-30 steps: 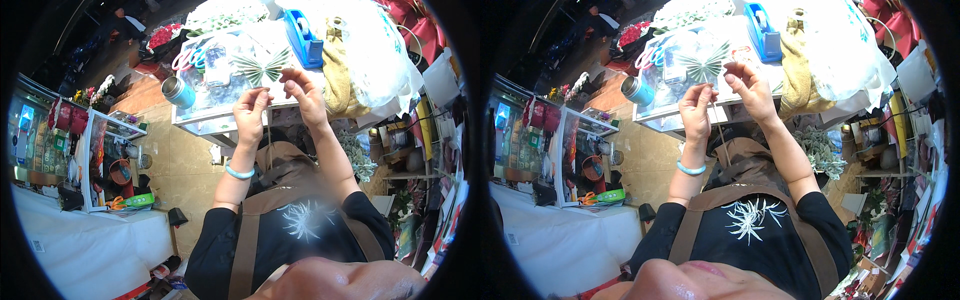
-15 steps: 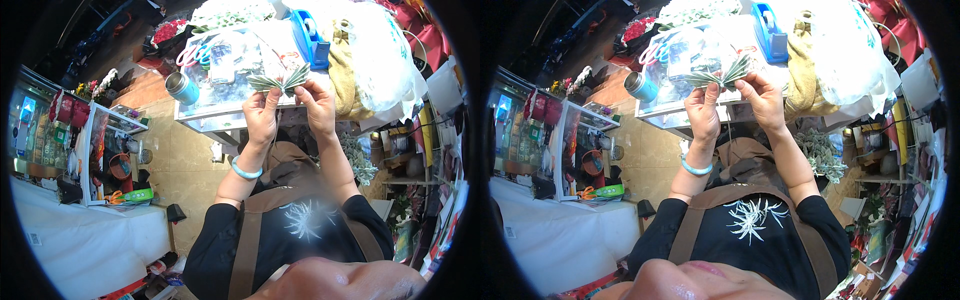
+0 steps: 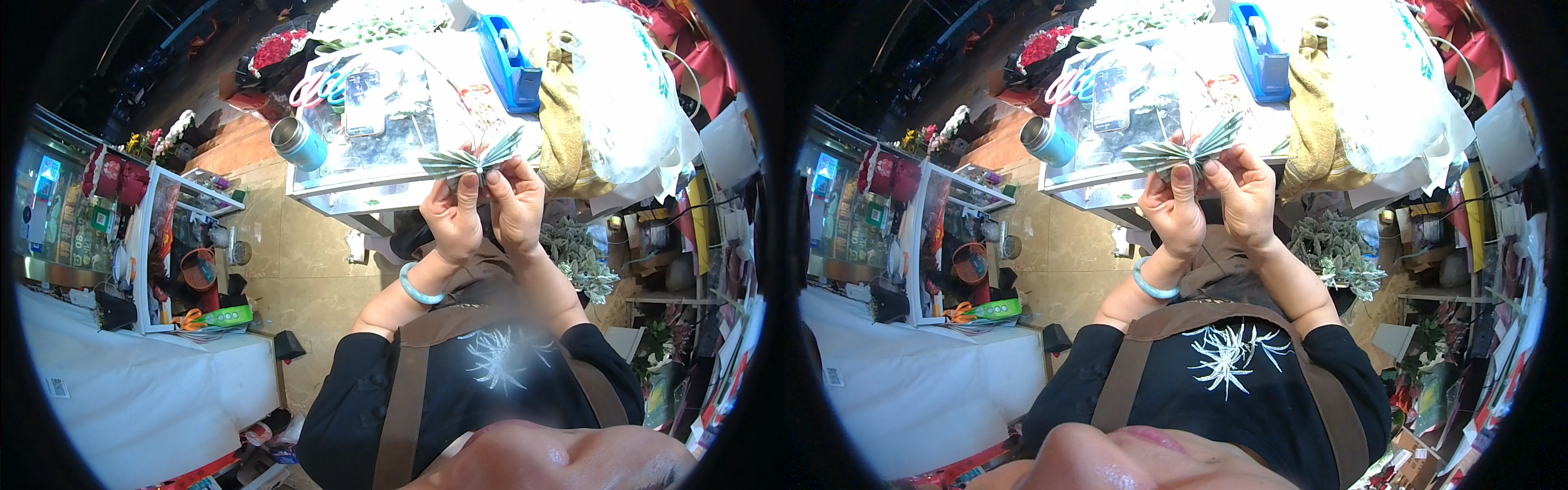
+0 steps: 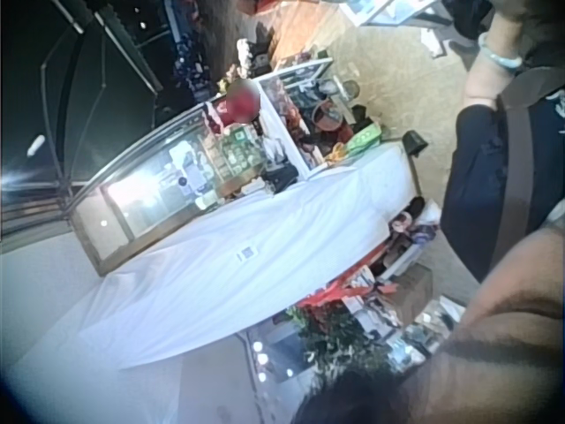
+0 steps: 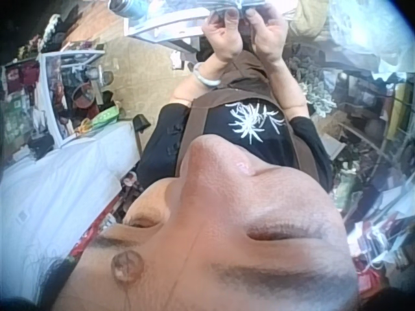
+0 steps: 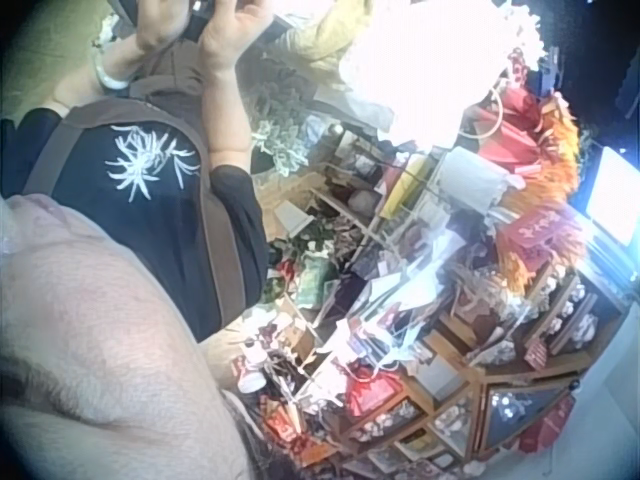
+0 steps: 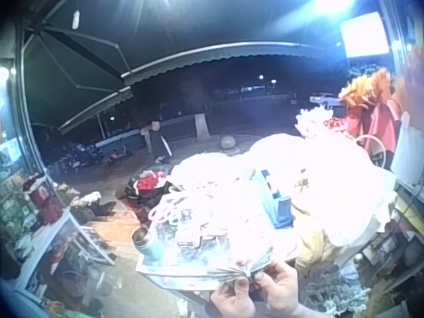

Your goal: The person assembles small fan-shaped artificial foliage pieces by hand. They pick up each piece, wrap a thin wire around its base to secure it, and place the finished unit into a nearby container. The process repeats for several identical units.

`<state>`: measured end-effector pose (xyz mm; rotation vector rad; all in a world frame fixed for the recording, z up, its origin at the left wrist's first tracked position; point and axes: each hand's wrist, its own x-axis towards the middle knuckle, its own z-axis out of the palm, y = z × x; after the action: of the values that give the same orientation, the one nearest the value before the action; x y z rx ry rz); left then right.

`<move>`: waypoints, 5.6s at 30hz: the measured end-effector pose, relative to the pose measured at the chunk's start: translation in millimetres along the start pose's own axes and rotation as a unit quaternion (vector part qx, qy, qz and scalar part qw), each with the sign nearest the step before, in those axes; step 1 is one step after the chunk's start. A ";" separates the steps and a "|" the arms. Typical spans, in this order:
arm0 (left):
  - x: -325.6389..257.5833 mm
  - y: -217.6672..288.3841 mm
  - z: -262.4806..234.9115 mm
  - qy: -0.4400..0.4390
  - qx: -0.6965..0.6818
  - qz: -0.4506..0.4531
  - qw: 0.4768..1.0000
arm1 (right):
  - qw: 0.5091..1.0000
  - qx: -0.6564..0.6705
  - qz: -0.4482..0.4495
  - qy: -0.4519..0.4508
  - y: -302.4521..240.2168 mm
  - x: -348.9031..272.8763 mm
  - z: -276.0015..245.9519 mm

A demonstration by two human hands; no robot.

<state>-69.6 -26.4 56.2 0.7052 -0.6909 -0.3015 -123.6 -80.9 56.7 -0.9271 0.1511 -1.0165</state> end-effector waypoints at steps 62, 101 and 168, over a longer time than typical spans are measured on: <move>8.4 33.6 -18.8 -0.261 -0.049 -0.287 0.920 | 0.953 0.135 0.049 -0.268 -25.9 21.3 -16.5; -7.7 11.4 -39.6 -0.207 0.186 0.030 0.960 | 0.928 -0.331 -0.025 -0.168 -1.6 -33.0 -19.6; -24.7 -14.7 -62.9 -0.378 0.313 -0.161 0.856 | 0.464 -0.821 0.211 0.257 59.0 -225.0 -349.4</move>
<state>-46.1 5.5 -0.5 1.3589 -1.4629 -0.6994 -386.0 -100.7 -270.3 -2.0717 2.1007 -0.3209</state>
